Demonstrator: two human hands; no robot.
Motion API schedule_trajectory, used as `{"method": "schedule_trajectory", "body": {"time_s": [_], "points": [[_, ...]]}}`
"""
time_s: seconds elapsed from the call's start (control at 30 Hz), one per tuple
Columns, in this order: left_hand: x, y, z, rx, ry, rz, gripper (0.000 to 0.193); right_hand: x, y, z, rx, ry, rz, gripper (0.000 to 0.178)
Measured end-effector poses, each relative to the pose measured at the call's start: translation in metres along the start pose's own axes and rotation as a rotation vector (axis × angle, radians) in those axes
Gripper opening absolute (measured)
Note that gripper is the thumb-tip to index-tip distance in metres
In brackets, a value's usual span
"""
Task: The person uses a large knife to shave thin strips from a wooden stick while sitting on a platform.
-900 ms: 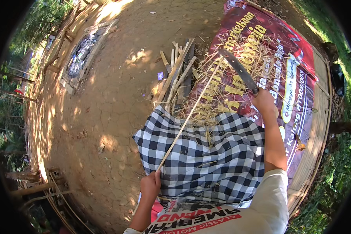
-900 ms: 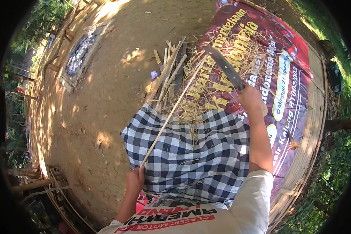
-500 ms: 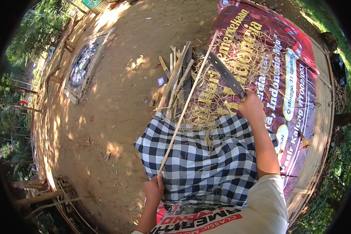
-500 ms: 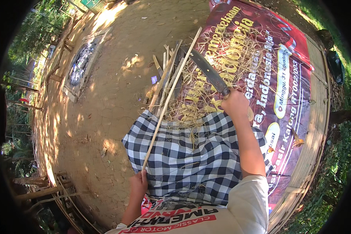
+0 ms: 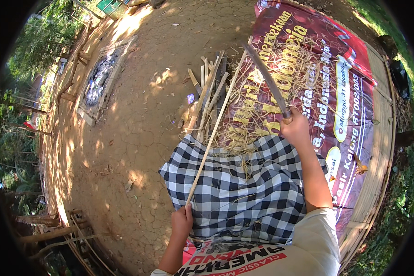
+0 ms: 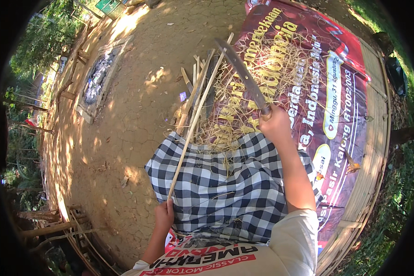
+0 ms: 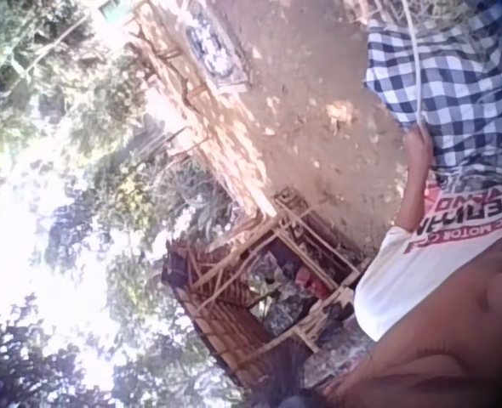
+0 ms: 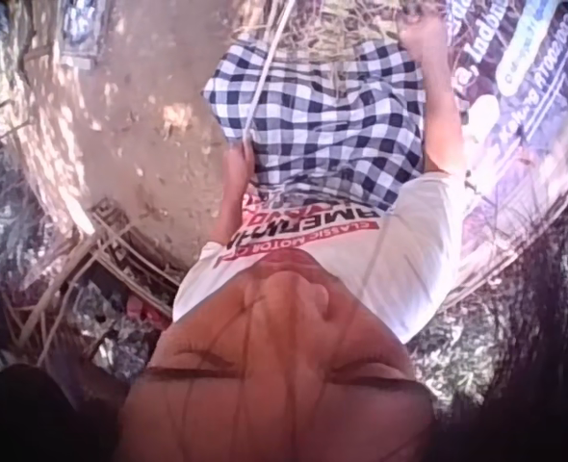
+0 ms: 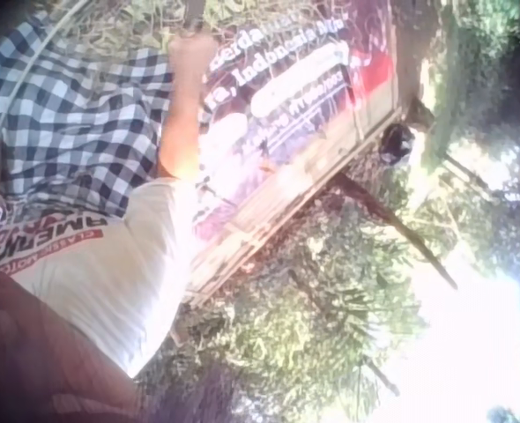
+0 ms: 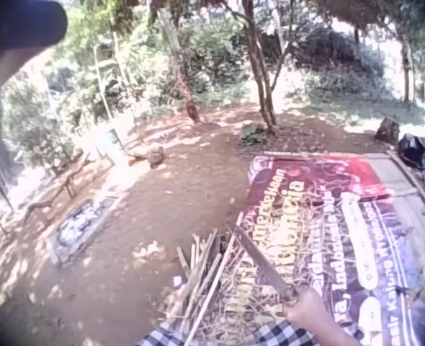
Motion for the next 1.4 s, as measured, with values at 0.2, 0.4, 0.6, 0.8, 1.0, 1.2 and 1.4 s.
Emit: {"method": "schedule_trajectory", "body": {"time_s": [0.2,0.4,0.6,0.8,1.0,1.2,1.4], "points": [[0.003,0.001,-0.002,0.003,0.044,-0.008,0.043,0.082,-0.048,-0.073,-0.412,-0.204,-0.373,0.027],[-0.002,-0.001,0.006,0.025,0.050,0.054,0.041,0.117,-0.045,-0.046,-0.439,-0.376,-0.534,0.025],[-0.008,0.001,0.007,0.058,0.020,0.059,0.041,0.098,-0.028,-0.023,-0.366,-0.399,-0.427,0.020],[-0.004,-0.004,-0.009,0.015,0.029,0.054,0.043,0.074,-0.005,0.008,-0.228,-0.397,-0.331,0.023],[-0.015,0.007,0.008,0.114,0.099,0.049,0.044,0.043,-0.001,0.029,-0.066,-0.441,-0.241,0.023],[-0.009,0.006,0.002,0.101,0.059,0.009,0.044,0.088,-0.030,-0.024,-0.340,-0.366,-0.333,0.019],[-0.017,0.006,-0.009,0.132,0.098,-0.011,0.041,0.092,-0.029,-0.020,-0.526,-0.394,-0.424,0.020]]}}
Point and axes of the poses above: each hand's wrist, its own y-axis towards the middle knuckle, its own x-axis out of the palm, z = x × y, the point moved 9 cm from there along y, towards the middle knuckle, and after that the axes turned 9 degrees about y, right-handed, at the moved point
